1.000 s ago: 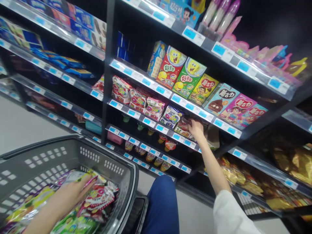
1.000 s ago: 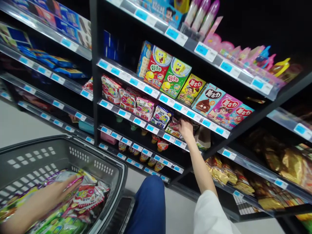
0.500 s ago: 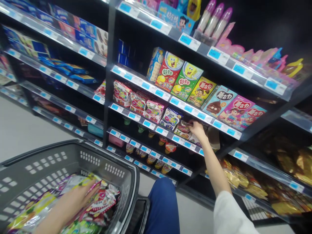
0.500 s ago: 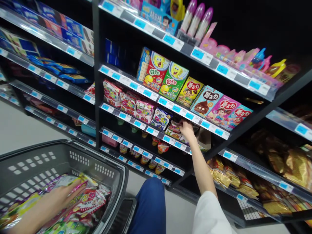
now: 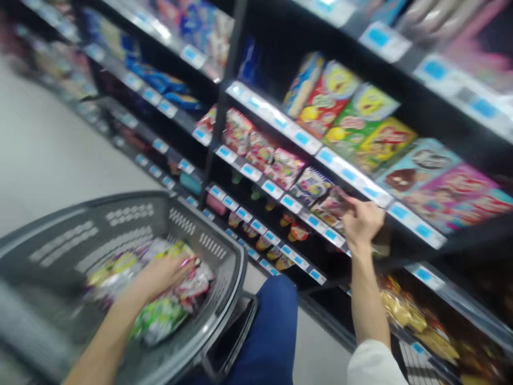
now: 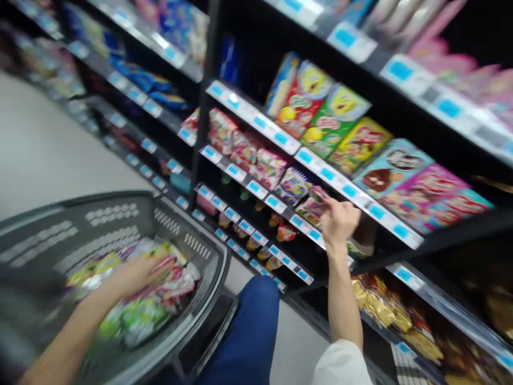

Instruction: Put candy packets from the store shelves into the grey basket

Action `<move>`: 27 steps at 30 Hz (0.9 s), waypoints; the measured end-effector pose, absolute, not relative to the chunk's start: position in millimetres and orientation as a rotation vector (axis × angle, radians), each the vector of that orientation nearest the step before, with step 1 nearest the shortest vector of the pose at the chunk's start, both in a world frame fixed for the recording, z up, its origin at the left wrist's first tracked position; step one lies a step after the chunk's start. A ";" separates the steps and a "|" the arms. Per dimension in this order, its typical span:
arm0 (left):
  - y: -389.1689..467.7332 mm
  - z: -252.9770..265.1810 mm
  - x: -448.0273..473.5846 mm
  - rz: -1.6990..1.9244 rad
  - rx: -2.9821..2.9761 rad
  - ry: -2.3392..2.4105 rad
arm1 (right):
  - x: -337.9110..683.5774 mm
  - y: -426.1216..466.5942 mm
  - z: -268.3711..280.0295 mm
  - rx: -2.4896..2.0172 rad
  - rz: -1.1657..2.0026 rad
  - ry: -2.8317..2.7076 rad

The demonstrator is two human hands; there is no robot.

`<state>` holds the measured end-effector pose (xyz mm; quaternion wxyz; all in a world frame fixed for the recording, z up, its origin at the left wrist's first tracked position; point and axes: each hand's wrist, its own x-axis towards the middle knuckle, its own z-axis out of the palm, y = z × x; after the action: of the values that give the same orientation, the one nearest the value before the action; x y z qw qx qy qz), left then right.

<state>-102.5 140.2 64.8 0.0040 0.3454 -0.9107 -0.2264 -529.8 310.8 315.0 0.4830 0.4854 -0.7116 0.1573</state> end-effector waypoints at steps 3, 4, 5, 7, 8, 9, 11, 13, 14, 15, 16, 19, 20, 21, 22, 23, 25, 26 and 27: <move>137.9 78.5 -99.0 -0.644 1.243 -2.845 | -491.1 312.9 317.3 1.170 0.653 -1.422; 134.2 78.2 -97.0 -0.652 1.276 -2.854 | -478.1 308.9 316.2 1.209 0.746 -1.366; 130.4 76.1 -94.4 -0.652 1.324 -2.843 | -464.6 303.0 312.8 1.282 0.846 -1.349; 124.9 70.1 -88.2 -0.631 1.418 -2.793 | -435.6 287.7 297.8 1.497 1.039 -1.377; 123.4 67.2 -85.1 -0.603 1.457 -2.759 | -420.4 278.4 286.0 1.650 1.104 -1.426; 122.5 64.7 -82.1 -0.569 1.479 -2.731 | -405.1 267.6 271.5 1.827 1.139 -1.476; 120.6 59.7 -77.0 -0.504 1.493 -2.701 | -374.6 241.7 236.0 2.243 1.074 -1.560; 117.9 53.8 -73.5 -0.470 1.480 -2.717 | -345.4 212.6 194.3 2.645 0.855 -1.546; 116.5 50.5 -72.4 -0.473 1.472 -2.741 | -331.4 199.0 172.4 2.818 0.669 -1.505; 115.3 47.0 -72.1 -0.488 1.464 -2.772 | -318.1 187.3 150.5 2.965 0.413 -1.467; 114.6 43.6 -72.4 -0.510 1.459 -2.805 | -305.7 178.4 129.3 3.064 0.172 -1.422; 116.5 33.7 -79.3 -0.634 1.387 -2.911 | -276.7 170.1 75.1 3.198 -0.423 -1.324; 118.2 30.3 -83.6 -0.700 1.340 -2.946 | -270.1 172.3 61.3 3.218 -0.553 -1.296; 120.1 26.7 -88.7 -0.769 1.290 -2.979 | -264.9 175.7 49.8 3.233 -0.655 -1.271; 122.1 22.6 -94.5 -0.837 1.248 -3.008 | -260.7 179.5 40.6 3.245 -0.735 -1.249; 124.0 17.9 -100.7 -0.897 1.216 -3.032 | -257.4 182.9 33.3 3.258 -0.793 -1.235; 127.3 7.4 -113.1 -0.971 1.202 -3.058 | -253.3 186.7 23.8 3.284 -0.858 -1.281; 128.7 1.7 -118.8 -1.001 1.196 -3.058 | -252.8 186.5 21.2 3.297 -0.876 -1.332; 130.2 -3.9 -124.0 -1.036 1.184 -3.061 | -253.9 184.9 19.7 3.307 -0.884 -1.392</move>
<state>-124.0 130.2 -3.9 -0.1495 0.3402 -0.8794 -0.2976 -253.9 184.9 19.7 -0.2732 0.8609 -0.3624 -0.2301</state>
